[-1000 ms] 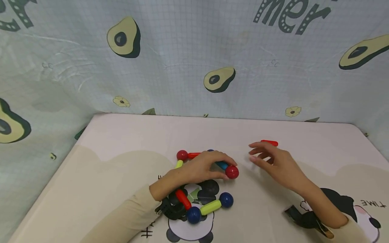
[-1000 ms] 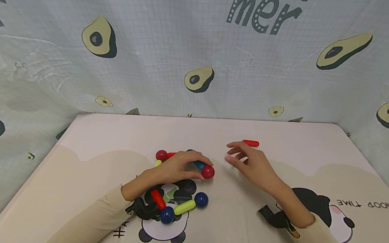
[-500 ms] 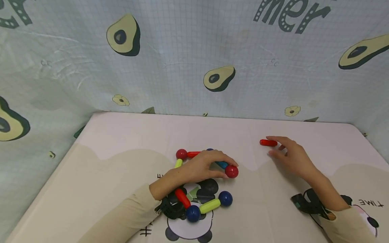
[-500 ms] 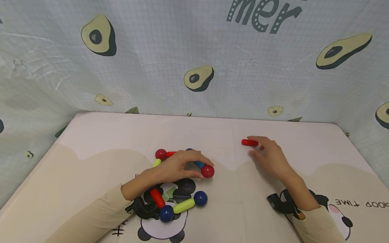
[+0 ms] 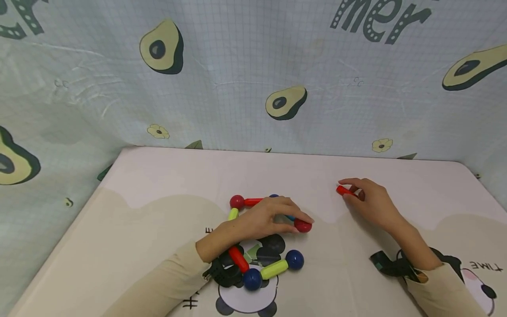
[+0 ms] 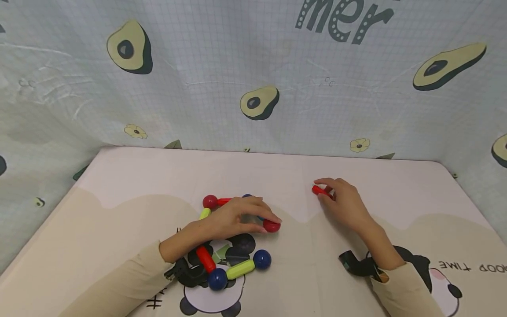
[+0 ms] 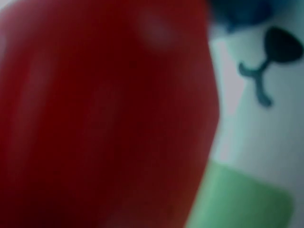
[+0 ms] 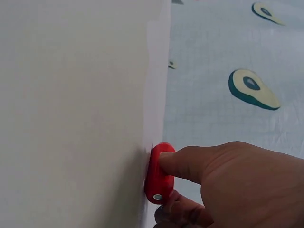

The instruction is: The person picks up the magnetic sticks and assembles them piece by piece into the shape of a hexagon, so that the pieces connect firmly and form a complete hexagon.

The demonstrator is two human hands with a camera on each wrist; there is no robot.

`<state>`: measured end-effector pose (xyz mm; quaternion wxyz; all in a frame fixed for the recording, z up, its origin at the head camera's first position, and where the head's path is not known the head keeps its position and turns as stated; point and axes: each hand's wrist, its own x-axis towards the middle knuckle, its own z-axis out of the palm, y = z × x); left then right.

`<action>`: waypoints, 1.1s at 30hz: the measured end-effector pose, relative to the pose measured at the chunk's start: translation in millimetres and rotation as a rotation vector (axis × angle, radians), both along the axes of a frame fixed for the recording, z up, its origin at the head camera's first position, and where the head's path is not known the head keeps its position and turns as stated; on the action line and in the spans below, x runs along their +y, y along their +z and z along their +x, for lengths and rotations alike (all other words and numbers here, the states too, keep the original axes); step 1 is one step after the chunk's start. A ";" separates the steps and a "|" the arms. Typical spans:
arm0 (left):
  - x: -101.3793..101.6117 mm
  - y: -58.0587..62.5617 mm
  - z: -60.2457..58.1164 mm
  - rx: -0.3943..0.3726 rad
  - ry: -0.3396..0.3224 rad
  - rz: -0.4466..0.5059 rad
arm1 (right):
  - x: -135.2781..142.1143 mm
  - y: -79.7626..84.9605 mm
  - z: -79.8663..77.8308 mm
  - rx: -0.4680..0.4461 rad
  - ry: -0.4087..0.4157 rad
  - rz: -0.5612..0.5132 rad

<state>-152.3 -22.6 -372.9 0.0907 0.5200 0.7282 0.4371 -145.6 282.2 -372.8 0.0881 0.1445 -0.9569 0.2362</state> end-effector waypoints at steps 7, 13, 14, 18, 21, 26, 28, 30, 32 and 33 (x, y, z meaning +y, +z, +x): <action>1.4 -1.3 0.4 0.018 0.002 -0.001 | -4.7 12.3 6.8 -0.160 -0.011 0.003; 2.6 0.2 1.3 0.043 0.007 0.004 | -7.1 26.7 24.2 -0.318 0.003 -0.160; 2.9 0.3 1.2 0.045 0.008 0.004 | -8.6 28.3 28.2 -0.350 0.020 -0.203; 3.5 1.6 1.0 0.043 0.013 -0.005 | -20.7 33.4 46.9 -0.482 0.097 -0.366; 3.0 2.7 1.9 0.019 0.051 -0.042 | -32.0 33.9 58.1 -0.562 0.166 -0.446; 1.6 3.1 4.2 -0.035 0.130 -0.116 | -47.9 28.8 70.3 -0.690 0.268 -0.568; 1.5 3.1 4.7 -0.043 0.140 -0.125 | -52.9 26.3 73.1 -0.741 0.287 -0.616; 1.3 3.1 4.7 -0.046 0.140 -0.124 | -57.2 24.3 74.8 -0.775 0.296 -0.652; 1.4 3.3 4.7 -0.045 0.136 -0.122 | -60.6 22.9 75.5 -0.791 0.303 -0.676; 1.4 3.4 4.7 -0.046 0.135 -0.123 | -61.9 22.3 75.6 -0.791 0.306 -0.681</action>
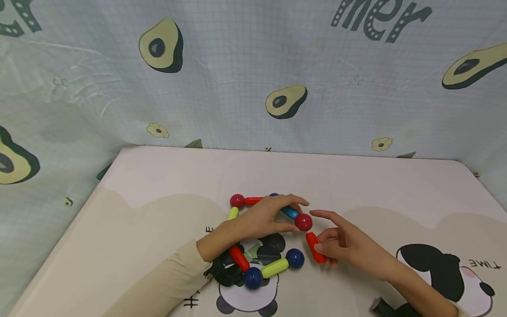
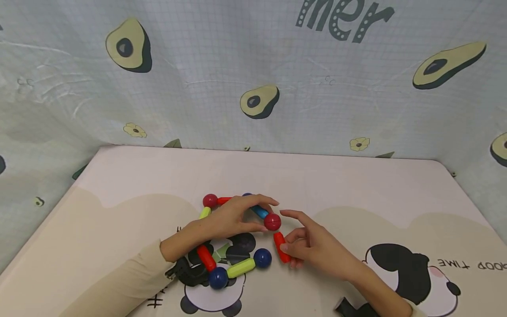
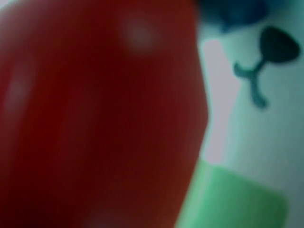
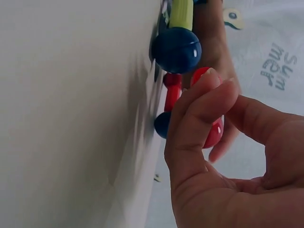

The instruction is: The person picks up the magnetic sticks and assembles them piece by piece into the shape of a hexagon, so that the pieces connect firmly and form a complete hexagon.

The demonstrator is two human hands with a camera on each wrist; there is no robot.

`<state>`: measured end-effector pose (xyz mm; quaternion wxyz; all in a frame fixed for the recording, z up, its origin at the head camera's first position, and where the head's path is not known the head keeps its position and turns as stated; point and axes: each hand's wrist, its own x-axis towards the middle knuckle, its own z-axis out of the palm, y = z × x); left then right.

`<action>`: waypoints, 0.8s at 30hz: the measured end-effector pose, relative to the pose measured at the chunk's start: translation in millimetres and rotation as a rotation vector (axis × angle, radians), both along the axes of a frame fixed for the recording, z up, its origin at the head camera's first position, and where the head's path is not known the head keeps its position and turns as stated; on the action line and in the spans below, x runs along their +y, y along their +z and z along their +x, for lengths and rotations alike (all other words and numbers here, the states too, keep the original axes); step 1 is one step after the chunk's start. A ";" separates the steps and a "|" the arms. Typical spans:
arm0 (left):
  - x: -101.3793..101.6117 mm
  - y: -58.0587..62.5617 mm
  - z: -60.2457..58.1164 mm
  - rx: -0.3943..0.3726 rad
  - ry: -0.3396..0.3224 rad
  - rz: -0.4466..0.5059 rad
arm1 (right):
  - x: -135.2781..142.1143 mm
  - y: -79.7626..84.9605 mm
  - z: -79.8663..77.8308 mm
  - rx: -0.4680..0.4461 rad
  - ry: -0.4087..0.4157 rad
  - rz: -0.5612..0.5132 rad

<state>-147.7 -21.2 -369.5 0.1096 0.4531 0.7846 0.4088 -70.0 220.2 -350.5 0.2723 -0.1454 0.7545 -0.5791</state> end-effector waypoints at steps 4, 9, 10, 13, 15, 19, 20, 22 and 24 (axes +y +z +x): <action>0.1 0.3 0.0 -0.003 -0.002 -0.005 | -3.7 -1.7 -0.8 0.013 -0.004 -0.010; -0.9 -0.2 -1.1 0.005 -0.015 0.004 | -7.0 -2.5 -2.4 -0.003 -0.027 -0.003; -1.0 -0.2 -1.7 0.010 -0.019 0.006 | -7.7 -2.7 -2.6 -0.004 -0.032 -0.001; -2.5 0.4 -4.0 0.020 -0.025 0.008 | -10.1 -3.5 -4.0 0.003 -0.039 -0.007; -4.1 3.2 -4.7 0.036 -0.013 0.001 | -11.7 -3.8 -4.9 0.002 -0.040 -0.018; -5.3 13.4 2.3 0.143 0.087 -0.059 | -13.1 -5.1 -6.3 -0.017 -0.046 -0.045; -5.0 16.6 6.1 0.176 0.114 -0.080 | -13.0 -5.6 -6.5 -0.017 -0.046 -0.053; -4.5 22.0 15.8 0.229 0.156 -0.138 | -12.4 -7.0 -7.0 -0.016 -0.049 -0.063; -5.7 25.9 26.7 0.226 0.170 -0.196 | -12.4 -8.6 -7.9 -0.020 -0.049 -0.077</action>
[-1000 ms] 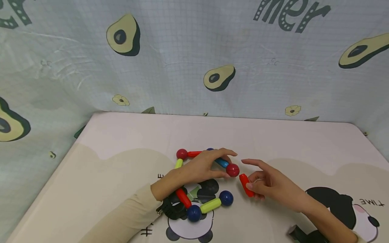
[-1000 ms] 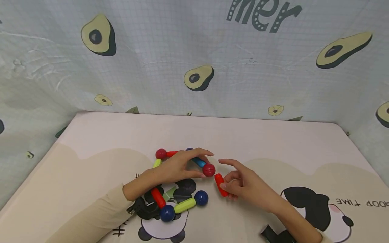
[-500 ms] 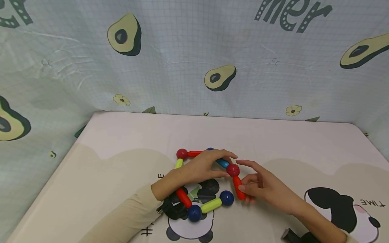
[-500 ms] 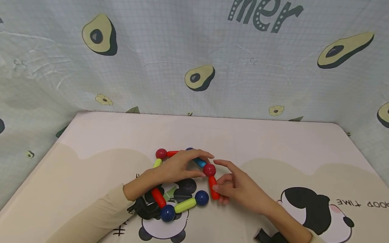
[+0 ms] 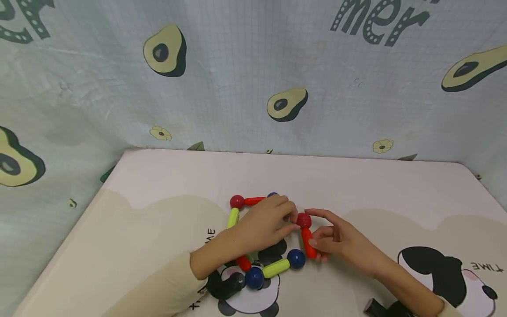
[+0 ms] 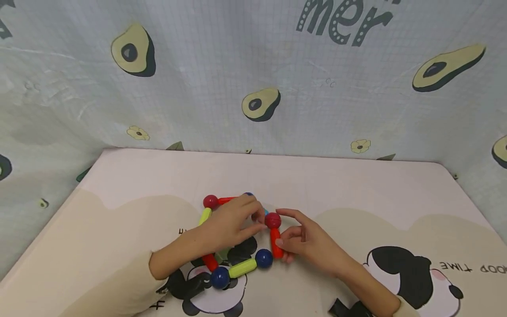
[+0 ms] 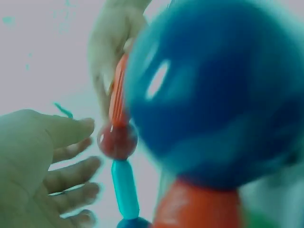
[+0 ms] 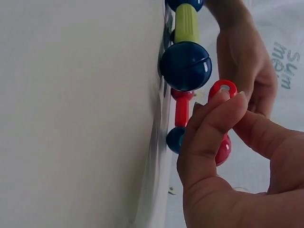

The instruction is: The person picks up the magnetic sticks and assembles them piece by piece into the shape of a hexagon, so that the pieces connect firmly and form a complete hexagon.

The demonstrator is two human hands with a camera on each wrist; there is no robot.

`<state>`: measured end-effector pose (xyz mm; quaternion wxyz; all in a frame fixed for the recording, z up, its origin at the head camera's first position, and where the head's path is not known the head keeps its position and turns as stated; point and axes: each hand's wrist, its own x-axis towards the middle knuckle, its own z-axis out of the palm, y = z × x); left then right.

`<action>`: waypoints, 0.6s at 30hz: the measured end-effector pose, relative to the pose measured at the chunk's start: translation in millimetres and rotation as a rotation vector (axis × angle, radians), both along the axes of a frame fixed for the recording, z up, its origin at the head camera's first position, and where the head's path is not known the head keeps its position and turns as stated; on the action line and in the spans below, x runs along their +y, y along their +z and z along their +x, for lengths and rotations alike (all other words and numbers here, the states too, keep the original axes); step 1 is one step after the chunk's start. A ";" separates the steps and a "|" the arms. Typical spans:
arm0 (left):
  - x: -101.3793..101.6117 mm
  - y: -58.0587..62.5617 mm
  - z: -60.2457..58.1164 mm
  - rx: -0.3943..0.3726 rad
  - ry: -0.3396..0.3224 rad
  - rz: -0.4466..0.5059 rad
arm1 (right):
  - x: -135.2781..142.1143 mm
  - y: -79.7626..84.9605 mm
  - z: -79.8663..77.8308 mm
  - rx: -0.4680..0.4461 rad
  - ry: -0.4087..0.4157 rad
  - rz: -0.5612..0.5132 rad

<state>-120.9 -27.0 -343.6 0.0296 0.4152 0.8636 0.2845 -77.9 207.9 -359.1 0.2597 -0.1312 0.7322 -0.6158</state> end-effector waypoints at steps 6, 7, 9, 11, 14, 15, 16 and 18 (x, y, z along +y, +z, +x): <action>-10.5 -2.9 30.1 -0.194 0.016 -0.108 | 0.6 -0.2 -1.3 -0.022 -0.027 0.020; -12.8 -4.1 34.2 -0.215 0.016 -0.112 | 0.2 -0.1 -1.7 -0.024 -0.035 0.026; -16.6 -7.5 41.5 -0.224 0.003 -0.116 | -0.2 0.4 -2.7 -0.031 -0.054 0.030; -19.4 -10.7 47.1 -0.219 -0.009 -0.121 | -0.7 0.4 -3.9 -0.032 -0.063 0.025; -23.0 -15.2 51.9 -0.207 -0.020 -0.124 | -2.5 -0.8 -6.0 -0.025 -0.062 0.005; -24.2 -16.6 52.7 -0.208 -0.022 -0.122 | -3.4 -1.5 -6.7 -0.020 -0.061 -0.002; -25.5 -17.4 53.3 -0.211 -0.023 -0.121 | -4.2 -2.2 -7.2 -0.012 -0.059 -0.006; -28.4 -18.8 53.7 -0.212 -0.033 -0.114 | -6.3 -3.4 -8.1 -0.002 -0.059 -0.011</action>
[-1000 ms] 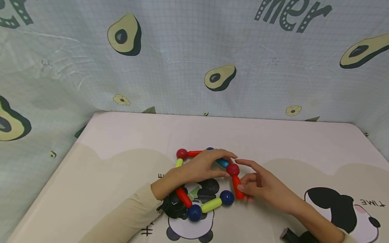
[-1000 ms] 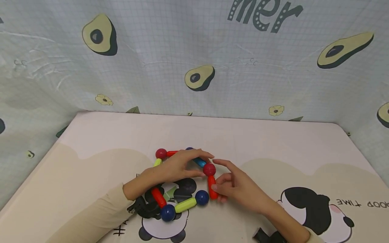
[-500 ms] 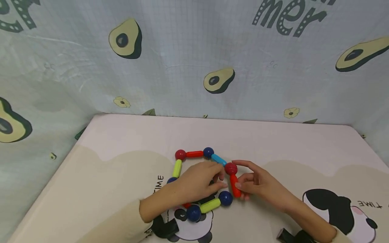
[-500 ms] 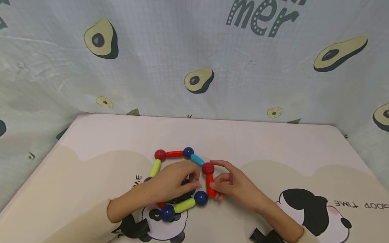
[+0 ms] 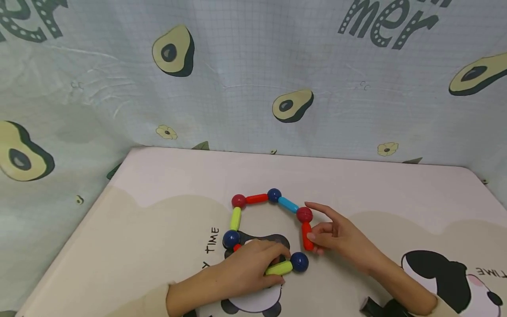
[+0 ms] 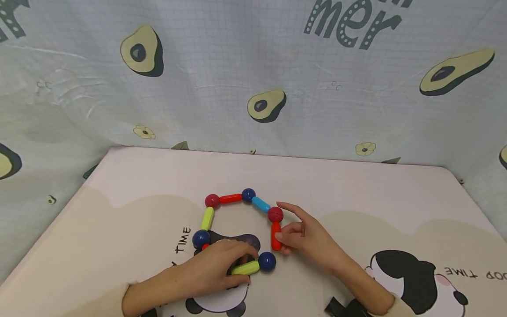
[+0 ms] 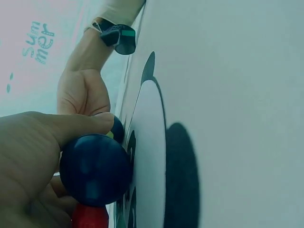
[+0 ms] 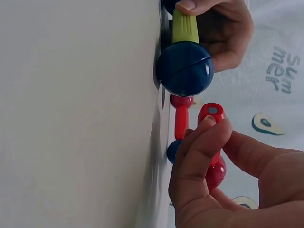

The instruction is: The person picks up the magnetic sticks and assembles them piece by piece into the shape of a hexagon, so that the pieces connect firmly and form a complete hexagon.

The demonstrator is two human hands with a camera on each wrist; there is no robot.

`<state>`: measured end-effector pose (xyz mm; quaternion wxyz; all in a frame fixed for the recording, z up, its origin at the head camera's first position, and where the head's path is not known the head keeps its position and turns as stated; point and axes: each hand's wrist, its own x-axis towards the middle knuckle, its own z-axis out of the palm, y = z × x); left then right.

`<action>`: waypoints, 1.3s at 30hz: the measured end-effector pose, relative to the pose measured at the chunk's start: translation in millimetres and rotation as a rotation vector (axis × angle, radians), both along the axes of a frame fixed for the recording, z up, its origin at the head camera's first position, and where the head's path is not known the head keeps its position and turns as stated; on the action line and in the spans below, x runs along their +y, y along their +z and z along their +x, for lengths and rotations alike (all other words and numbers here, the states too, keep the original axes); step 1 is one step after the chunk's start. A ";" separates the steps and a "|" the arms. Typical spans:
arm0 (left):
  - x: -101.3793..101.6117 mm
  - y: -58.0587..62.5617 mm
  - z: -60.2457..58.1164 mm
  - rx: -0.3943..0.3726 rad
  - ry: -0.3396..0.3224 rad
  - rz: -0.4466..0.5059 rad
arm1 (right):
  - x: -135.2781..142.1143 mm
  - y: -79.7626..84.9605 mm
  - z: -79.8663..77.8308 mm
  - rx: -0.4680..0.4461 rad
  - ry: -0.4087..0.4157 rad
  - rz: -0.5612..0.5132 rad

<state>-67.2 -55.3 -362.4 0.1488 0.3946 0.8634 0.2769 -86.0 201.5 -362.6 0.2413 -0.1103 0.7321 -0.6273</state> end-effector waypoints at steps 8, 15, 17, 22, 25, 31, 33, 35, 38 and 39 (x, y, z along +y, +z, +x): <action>-4.4 -2.0 -1.8 -0.027 -0.040 0.044 | -3.0 -7.2 -1.4 0.001 -0.001 0.010; -6.4 -3.4 -2.5 -0.053 -0.025 0.048 | -6.9 -9.7 -2.4 0.005 -0.007 0.009; -6.7 -3.2 -2.3 -0.050 -0.023 0.046 | -8.0 -10.3 -2.6 0.010 -0.017 0.021; -7.2 -2.7 -1.3 -0.033 -0.027 0.041 | -10.4 -11.4 -2.6 0.015 -0.038 0.053; -8.9 -1.6 -0.4 0.004 -0.045 0.027 | -10.6 -10.6 -1.9 0.029 -0.045 0.087; -31.6 6.0 1.6 0.100 -0.006 0.016 | -7.6 -5.6 1.2 0.216 -0.061 0.335; -46.0 9.3 1.2 0.144 0.052 0.038 | -5.9 -3.8 3.3 0.317 -0.068 0.418; -61.7 11.5 -1.3 0.214 0.115 0.065 | -4.1 -2.8 5.3 0.442 -0.051 0.472; -82.7 13.0 -7.5 0.258 0.166 0.068 | -2.9 -2.7 6.5 0.608 0.039 0.506; -87.9 13.0 -10.2 0.249 0.165 0.062 | -2.6 -2.9 6.4 0.645 0.078 0.517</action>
